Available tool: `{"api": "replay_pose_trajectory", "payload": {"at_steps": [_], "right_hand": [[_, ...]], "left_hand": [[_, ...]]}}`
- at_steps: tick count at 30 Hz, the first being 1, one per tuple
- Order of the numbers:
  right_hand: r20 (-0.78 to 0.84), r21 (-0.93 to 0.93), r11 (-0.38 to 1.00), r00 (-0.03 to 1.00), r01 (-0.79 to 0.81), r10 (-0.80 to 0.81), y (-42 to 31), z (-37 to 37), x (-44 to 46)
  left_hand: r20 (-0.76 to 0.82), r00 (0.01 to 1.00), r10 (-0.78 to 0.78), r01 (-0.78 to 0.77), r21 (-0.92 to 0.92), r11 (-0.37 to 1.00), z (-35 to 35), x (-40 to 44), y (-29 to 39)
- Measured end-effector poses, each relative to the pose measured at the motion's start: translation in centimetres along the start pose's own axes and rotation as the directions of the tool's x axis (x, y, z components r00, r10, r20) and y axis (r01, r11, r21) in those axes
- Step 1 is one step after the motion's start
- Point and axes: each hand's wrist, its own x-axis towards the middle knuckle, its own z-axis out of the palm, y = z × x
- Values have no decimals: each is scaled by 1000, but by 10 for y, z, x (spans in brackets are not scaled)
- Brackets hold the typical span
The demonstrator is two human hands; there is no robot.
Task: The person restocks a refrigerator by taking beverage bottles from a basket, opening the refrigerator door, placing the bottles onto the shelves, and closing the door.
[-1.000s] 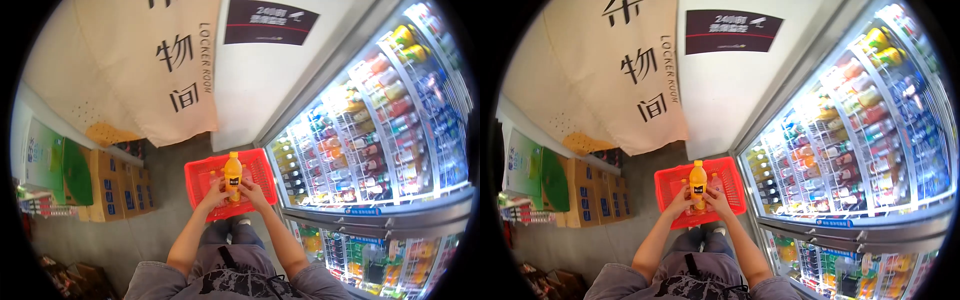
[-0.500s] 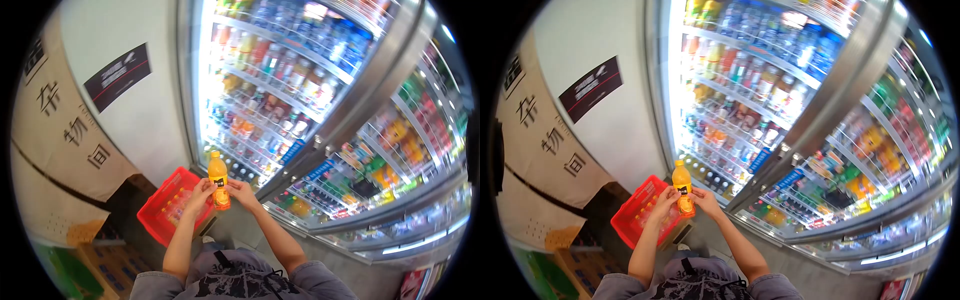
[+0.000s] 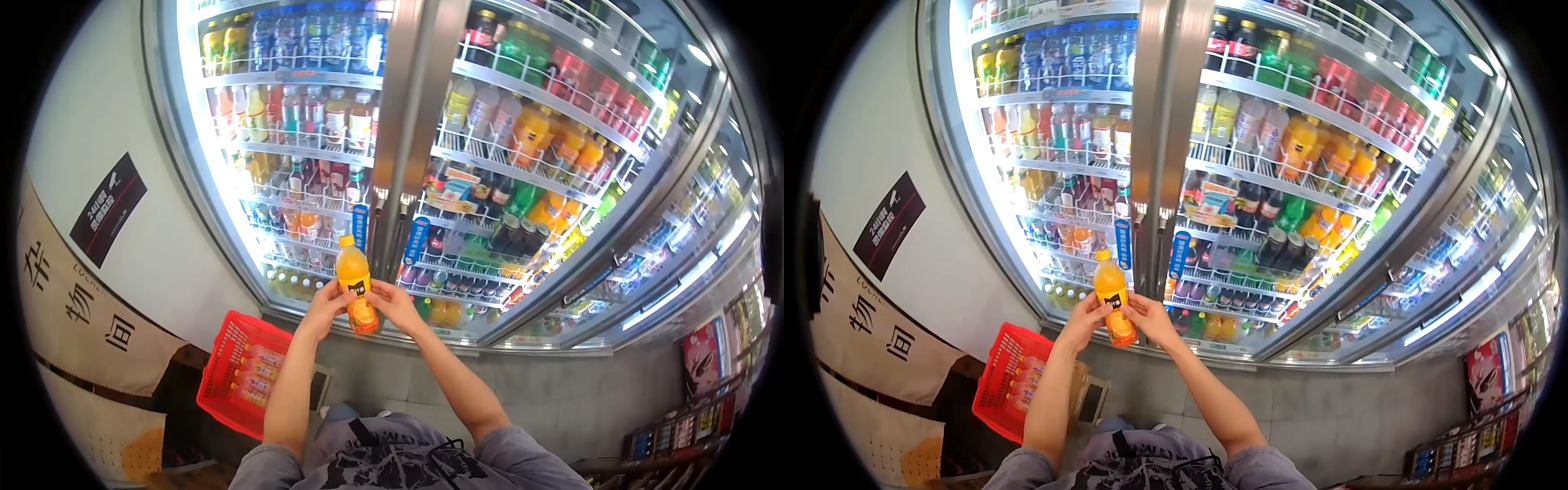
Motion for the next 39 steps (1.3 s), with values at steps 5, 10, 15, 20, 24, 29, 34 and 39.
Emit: {"api": "replay_pose_trajectory", "payload": {"at_steps": [5,10,15,20,24,29,34,39], "right_hand": [[-50,-153,987,997,52,-60,-24,-23,-11],[-327,-264,961,931,78,-165,-35,-58,1],[-473,-521,842,775,138,-420,-10,-78,45],[-510,-638,769,725,42,-463,-30,-39,88],[-659,-599,798,603,-59,-450,-23,-33,126],[-688,-641,759,522,-113,-504,-22,-21,145],[-678,-673,721,525,-164,-514,-16,-17,150],[-716,-655,733,459,-182,-526,-13,-12,149]], "left_hand": [[69,998,7,-8,11,1000,23,11,12],[39,999,25,-25,-9,1000,15,23,19],[27,999,42,-40,-75,996,-9,26,36],[96,993,70,-64,-64,996,-40,26,55],[159,984,75,-72,-26,997,-58,33,75],[215,974,74,-72,-15,997,-70,40,97],[253,967,28,-12,-63,998,-84,39,91],[260,965,24,-4,-74,997,-90,36,85]]}}
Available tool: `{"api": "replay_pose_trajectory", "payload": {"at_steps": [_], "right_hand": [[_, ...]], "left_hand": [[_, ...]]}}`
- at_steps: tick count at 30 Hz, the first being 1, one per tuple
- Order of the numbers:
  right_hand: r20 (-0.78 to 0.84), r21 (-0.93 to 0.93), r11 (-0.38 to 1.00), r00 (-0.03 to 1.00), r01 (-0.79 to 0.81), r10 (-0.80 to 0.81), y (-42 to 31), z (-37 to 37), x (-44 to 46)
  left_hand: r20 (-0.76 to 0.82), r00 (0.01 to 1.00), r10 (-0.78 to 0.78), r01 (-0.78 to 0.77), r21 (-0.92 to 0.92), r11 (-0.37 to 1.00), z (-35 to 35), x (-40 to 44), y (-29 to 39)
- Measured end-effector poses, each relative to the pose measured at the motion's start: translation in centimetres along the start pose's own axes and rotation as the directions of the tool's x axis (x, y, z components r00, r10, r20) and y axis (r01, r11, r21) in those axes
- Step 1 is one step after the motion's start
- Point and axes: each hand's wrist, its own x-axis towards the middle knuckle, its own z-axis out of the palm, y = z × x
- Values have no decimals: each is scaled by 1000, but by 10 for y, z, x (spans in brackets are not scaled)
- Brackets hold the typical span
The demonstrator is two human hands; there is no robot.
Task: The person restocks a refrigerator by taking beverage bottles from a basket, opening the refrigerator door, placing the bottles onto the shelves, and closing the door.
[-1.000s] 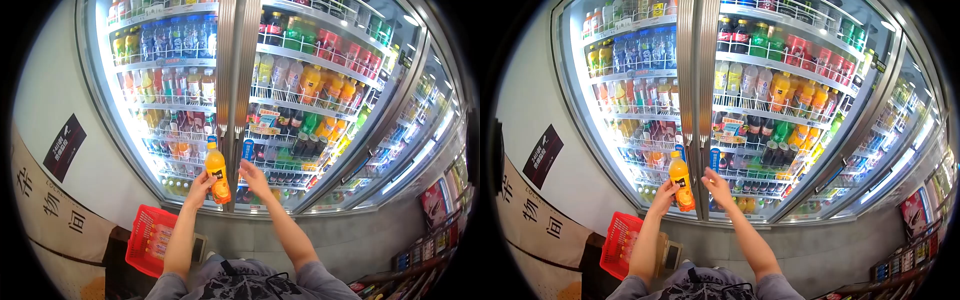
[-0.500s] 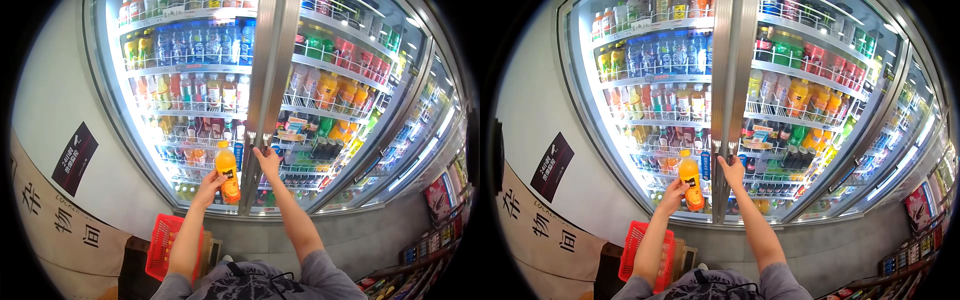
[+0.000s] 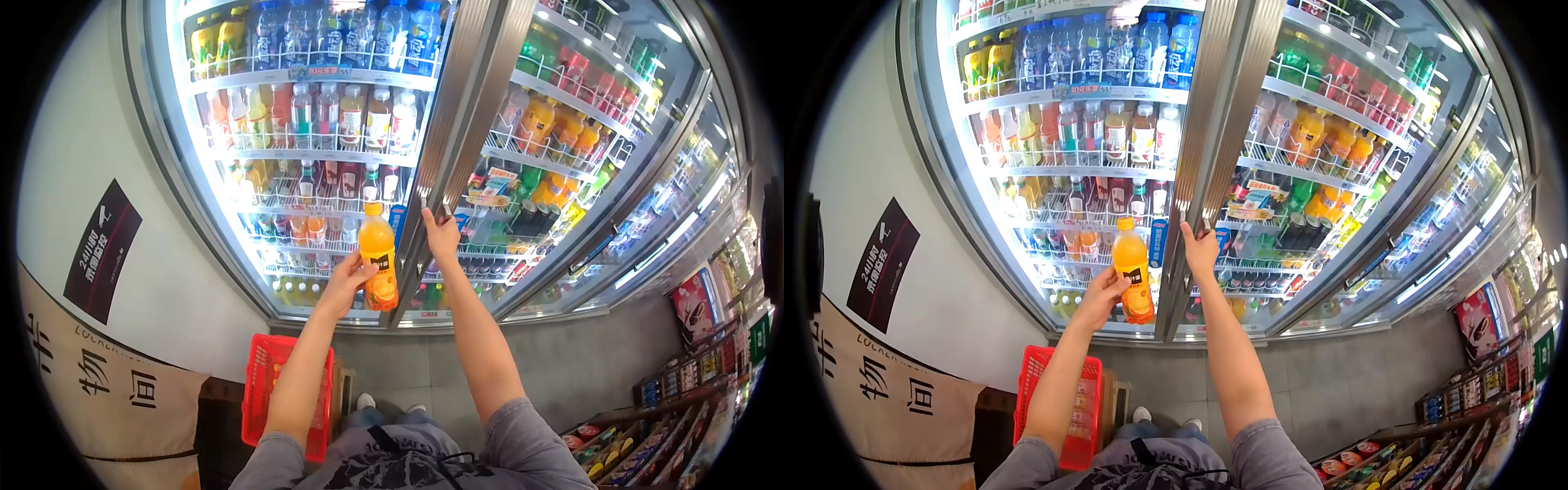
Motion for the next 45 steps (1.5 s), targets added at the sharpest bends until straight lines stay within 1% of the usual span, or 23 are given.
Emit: {"api": "replay_pose_trajectory", "payload": {"at_steps": [3,4,5,7,9,10,11,12,15,18,21,24,31,33,34,35,37,39,40,41,42,43,45], "right_hand": [[-40,-11,999,998,-50,50,-7,-15,-23],[7,-31,995,995,-98,98,-19,-27,-34],[-9,-32,995,995,-97,97,-20,-33,-43],[25,151,980,991,-132,129,-16,-51,-60],[-27,154,986,998,-57,61,17,-53,-69],[-31,140,988,997,-59,64,12,-66,-78],[-32,130,989,997,-72,77,3,-83,-92],[45,153,976,988,-156,151,-9,-105,-105],[46,227,959,986,-167,161,-19,-153,-143],[6,287,941,983,-177,183,-5,-193,-179],[-51,305,934,976,-187,212,-4,-246,-215],[-141,294,945,972,-141,188,5,-297,-247],[-387,216,956,881,-201,273,33,-411,-295],[-471,341,929,830,-142,299,44,-439,-300],[-466,415,894,804,-170,369,44,-456,-305],[-481,408,897,796,-168,368,43,-469,-310],[-636,361,923,688,-135,350,37,-491,-317],[-713,300,950,641,-86,283,30,-504,-328],[-797,83,996,597,-31,85,14,-507,-332],[-830,-142,990,543,8,-124,-3,-507,-336],[-809,-167,986,569,20,-149,-20,-506,-339],[-767,-91,994,633,55,-105,-17,-501,-338],[-562,147,986,827,73,22,-17,-492,-328]], "left_hand": [[9,1000,-3,2,31,1000,-4,-5,-7],[-5,1000,-9,10,30,1000,-2,-7,-8],[-12,1000,-14,14,29,999,3,-7,-7],[11,1000,-22,21,32,999,14,-14,-9],[-22,1000,-2,3,10,1000,28,-18,-15],[-4,1000,18,-18,-14,1000,38,-23,-14],[26,999,20,-20,-7,1000,45,-27,-14],[34,999,5,-4,-8,1000,52,-33,-16],[85,996,-20,21,-2,1000,75,-50,-24],[138,989,44,-34,-76,997,105,-74,-29],[191,981,25,-13,-67,998,134,-96,-41],[263,965,-15,40,-89,995,167,-119,-55],[410,907,-90,115,-38,993,246,-156,-87],[465,877,-117,156,-45,987,267,-163,-94],[497,856,-140,181,-34,983,275,-163,-101],[512,847,-144,188,-35,981,284,-164,-105],[584,796,-156,226,-47,973,303,-166,-112],[610,778,-150,231,-56,971,322,-166,-119],[626,766,-147,225,-47,973,331,-166,-121],[641,755,-142,218,-41,975,339,-166,-123],[646,744,-173,250,-28,968,346,-166,-123],[652,738,-175,253,-27,967,353,-165,-126],[653,736,-177,249,-18,968,363,-160,-131]]}}
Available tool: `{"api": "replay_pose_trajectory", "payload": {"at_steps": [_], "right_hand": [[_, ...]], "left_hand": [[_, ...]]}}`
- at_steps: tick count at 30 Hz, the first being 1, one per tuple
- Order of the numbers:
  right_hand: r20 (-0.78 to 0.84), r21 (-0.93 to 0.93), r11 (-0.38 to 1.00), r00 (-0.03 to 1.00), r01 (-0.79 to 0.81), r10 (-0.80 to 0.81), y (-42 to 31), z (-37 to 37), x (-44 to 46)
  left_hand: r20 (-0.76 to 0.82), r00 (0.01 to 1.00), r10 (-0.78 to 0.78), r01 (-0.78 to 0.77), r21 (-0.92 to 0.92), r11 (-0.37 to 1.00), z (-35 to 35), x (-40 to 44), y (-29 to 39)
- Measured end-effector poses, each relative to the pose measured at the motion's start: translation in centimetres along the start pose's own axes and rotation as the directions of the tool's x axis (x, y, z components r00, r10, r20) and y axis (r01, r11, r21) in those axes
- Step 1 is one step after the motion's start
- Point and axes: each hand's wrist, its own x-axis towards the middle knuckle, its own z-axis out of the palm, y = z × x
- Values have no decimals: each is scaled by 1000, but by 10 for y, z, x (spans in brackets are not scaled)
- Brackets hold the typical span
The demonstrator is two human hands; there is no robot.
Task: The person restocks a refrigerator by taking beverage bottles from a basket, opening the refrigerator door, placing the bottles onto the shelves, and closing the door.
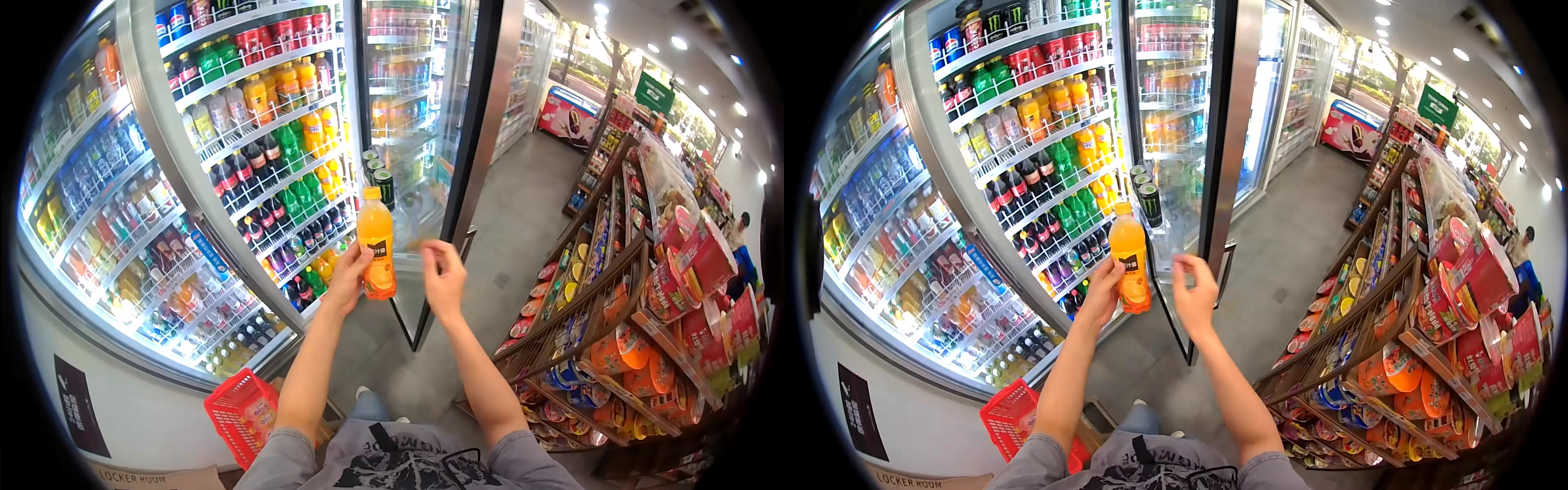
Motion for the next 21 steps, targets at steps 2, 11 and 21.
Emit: {"api": "replay_pose_trajectory", "payload": {"at_steps": [2,11,21], "right_hand": [[135,-17,998,989,-52,54,-15,19,9],[465,151,958,873,-243,149,53,130,90],[505,177,976,863,-130,23,89,323,211]], "left_hand": [[6,1000,8,-8,0,1000,1,8,1],[-24,999,-23,26,131,991,-82,77,32],[-144,989,-6,59,367,928,-219,213,162]]}}
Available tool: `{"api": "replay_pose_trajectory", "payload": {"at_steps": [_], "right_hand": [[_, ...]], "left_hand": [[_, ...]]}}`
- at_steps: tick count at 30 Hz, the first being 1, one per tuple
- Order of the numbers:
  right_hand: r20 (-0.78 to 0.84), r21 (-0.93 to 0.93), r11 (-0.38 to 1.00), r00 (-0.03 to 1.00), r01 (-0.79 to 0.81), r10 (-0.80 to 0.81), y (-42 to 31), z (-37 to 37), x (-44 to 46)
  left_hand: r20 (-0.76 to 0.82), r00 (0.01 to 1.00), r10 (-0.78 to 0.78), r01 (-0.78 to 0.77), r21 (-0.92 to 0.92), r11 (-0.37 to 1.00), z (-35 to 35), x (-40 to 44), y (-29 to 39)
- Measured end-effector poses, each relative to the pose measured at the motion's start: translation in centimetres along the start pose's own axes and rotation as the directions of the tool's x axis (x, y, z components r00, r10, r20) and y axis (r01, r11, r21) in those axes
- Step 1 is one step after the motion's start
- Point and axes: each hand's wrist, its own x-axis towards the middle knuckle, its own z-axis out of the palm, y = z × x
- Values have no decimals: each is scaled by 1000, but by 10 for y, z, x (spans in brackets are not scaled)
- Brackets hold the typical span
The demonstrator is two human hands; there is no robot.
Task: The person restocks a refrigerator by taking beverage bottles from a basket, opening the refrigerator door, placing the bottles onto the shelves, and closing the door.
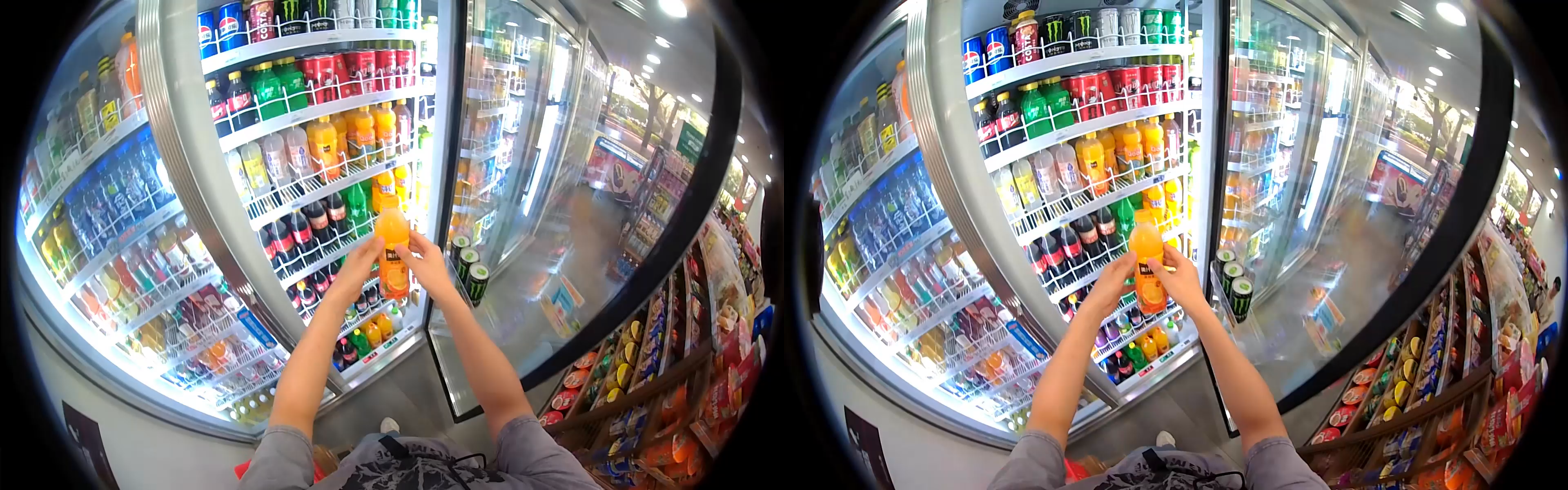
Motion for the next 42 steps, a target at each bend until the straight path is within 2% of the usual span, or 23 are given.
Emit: {"api": "replay_pose_trajectory", "payload": {"at_steps": [1,3,5,7,9,10,13,16,21,23,25,27,29,31,32,36,39,40,42], "right_hand": [[16,27,999,999,34,-34,-1,7,17],[8,34,999,1000,7,-7,3,18,46],[17,40,999,999,32,-33,8,28,72],[-11,-22,1000,1000,22,-22,19,34,96],[-54,-43,999,998,18,-20,23,40,116],[-45,24,999,999,28,-26,18,44,122],[-40,40,998,998,48,-47,16,51,147],[-20,23,997,997,79,-79,17,56,173],[-7,-60,992,993,114,-115,14,56,213],[-19,-190,971,988,148,-154,6,56,226],[-24,-222,959,983,173,-183,5,56,243],[28,-304,926,974,225,-227,6,57,259],[38,-306,913,962,269,-270,8,60,274],[-6,-239,936,963,259,-268,12,64,287],[-10,-199,929,948,311,-319,15,66,294],[-17,-259,857,885,446,-466,42,69,326],[1,-272,873,908,404,-420,61,71,345],[-13,-274,871,904,407,-427,66,74,348],[7,-294,886,928,358,-373,72,76,356]], "left_hand": [[-7,1000,22,-22,35,999,-11,13,9],[38,992,118,-121,94,988,-34,40,21],[29,991,128,-130,137,982,-51,62,31],[-42,979,202,-187,224,956,-62,78,44],[-22,985,171,-163,211,964,-73,93,54],[-8,985,174,-168,209,963,-78,100,58],[9,984,180,-179,177,968,-90,118,72],[19,987,158,-159,88,983,-99,135,91],[23,978,209,-210,111,971,-116,172,102],[-29,962,270,-251,287,924,-119,180,114],[6,954,301,-288,310,906,-124,195,119],[-64,936,347,-305,349,886,-128,208,120],[-47,945,323,-293,312,904,-132,221,122],[-56,895,443,-409,294,864,-133,231,123],[-33,900,435,-394,370,842,-137,236,127],[-7,878,479,-438,395,808,-146,262,126],[-18,836,549,-480,463,745,-162,294,109],[-86,792,604,-447,591,671,-164,300,104],[-135,788,600,-409,614,675,-165,312,97]]}}
